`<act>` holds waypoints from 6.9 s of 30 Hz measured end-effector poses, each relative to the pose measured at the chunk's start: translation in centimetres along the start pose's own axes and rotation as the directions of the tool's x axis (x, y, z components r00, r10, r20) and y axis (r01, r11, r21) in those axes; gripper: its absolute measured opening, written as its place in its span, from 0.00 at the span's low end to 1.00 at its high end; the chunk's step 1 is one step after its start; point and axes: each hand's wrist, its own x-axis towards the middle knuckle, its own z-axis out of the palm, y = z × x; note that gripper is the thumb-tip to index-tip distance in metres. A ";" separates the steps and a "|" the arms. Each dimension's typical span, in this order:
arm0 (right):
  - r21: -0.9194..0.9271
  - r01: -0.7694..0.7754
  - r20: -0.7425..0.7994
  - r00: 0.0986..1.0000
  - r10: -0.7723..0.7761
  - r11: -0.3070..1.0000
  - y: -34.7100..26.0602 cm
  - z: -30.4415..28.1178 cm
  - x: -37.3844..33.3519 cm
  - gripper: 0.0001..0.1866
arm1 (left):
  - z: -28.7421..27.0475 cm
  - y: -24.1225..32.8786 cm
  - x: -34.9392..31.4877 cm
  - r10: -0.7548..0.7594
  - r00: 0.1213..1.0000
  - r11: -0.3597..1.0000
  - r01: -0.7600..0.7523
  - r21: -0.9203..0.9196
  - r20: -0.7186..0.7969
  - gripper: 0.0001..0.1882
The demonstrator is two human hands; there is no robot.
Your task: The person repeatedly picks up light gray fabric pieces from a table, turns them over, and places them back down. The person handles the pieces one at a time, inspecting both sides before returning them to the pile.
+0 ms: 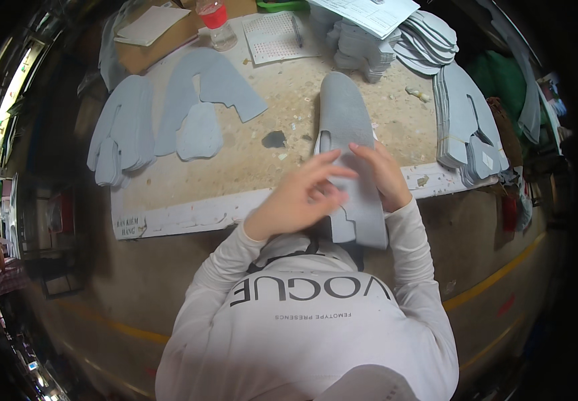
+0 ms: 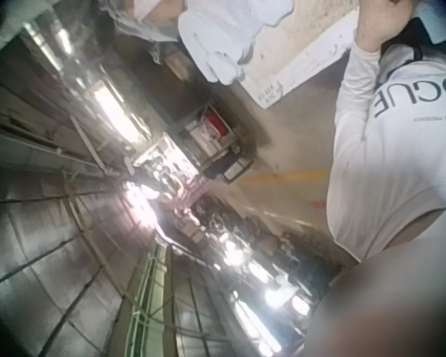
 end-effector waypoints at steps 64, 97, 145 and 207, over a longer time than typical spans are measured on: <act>-0.568 0.393 0.221 0.919 -0.326 0.724 1.4 -1.4 3.4 0.23 | -5.8 -3.2 -6.7 0.123 0.848 0.899 0.124 0.419 -0.515 0.18; -0.599 0.653 0.293 0.717 -0.632 0.463 1.8 13.7 27.1 0.19 | -25.3 -8.6 -5.2 0.235 0.572 0.434 0.662 0.611 -0.786 0.25; -0.171 0.531 -0.907 0.245 -0.344 0.830 -14.6 -26.1 23.9 0.18 | -9.5 -6.3 -4.5 0.465 0.569 0.746 0.161 0.646 -0.678 0.04; -0.841 0.206 0.418 -0.338 -0.843 -0.499 -33.8 -20.1 12.5 0.20 | -9.6 -6.3 -4.6 0.321 0.711 0.781 0.175 0.600 -0.625 0.03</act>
